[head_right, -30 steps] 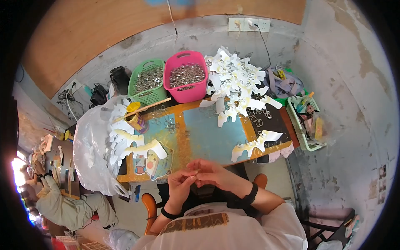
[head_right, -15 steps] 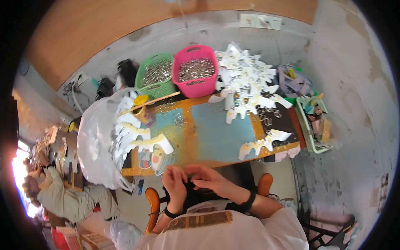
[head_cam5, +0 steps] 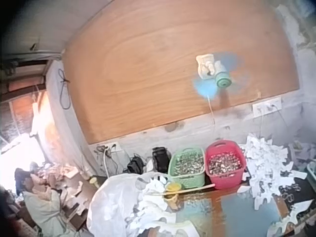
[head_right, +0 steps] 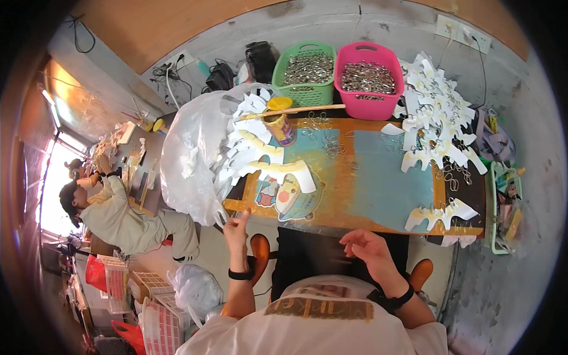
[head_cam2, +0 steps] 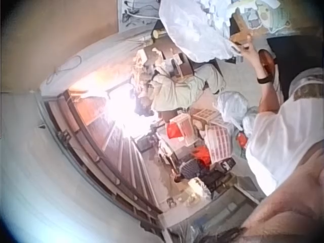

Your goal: Manually folding and prepping shoe upper material components at a workstation.

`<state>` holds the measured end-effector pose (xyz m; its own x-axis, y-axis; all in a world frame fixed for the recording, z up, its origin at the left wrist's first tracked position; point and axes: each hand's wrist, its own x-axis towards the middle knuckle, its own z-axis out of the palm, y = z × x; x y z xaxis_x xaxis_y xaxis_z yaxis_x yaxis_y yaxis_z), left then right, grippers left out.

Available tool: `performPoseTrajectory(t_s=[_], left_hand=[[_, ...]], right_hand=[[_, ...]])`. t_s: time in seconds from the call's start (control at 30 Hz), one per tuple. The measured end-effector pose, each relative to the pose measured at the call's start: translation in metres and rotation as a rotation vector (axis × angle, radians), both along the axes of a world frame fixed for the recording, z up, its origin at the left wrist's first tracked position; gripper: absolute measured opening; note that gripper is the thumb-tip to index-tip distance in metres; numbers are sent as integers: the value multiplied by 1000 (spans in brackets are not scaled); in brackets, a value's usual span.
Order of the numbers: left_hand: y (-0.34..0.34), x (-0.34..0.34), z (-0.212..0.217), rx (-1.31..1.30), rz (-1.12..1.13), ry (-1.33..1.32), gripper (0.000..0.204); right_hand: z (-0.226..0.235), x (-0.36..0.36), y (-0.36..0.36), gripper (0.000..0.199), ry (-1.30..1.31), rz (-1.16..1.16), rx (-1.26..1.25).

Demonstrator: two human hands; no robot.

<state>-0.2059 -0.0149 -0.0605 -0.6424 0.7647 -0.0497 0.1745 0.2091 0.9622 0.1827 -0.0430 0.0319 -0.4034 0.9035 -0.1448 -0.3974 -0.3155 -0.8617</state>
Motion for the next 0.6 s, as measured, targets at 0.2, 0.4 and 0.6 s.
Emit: performPoseTrajectory(t_s=[0.2,0.4,0.6], left_hand=[[7,2,1,-48,-10,-360,42],[12,21,5,-3,119,-357,64],[33,33,5,57,140,-386,65]], right_hand=[[0,-1,-1,25,7,-38,33],[-7,-4,-2,20,68,-51,-28],[-8,-7,-2,28,32,-42,-28]])
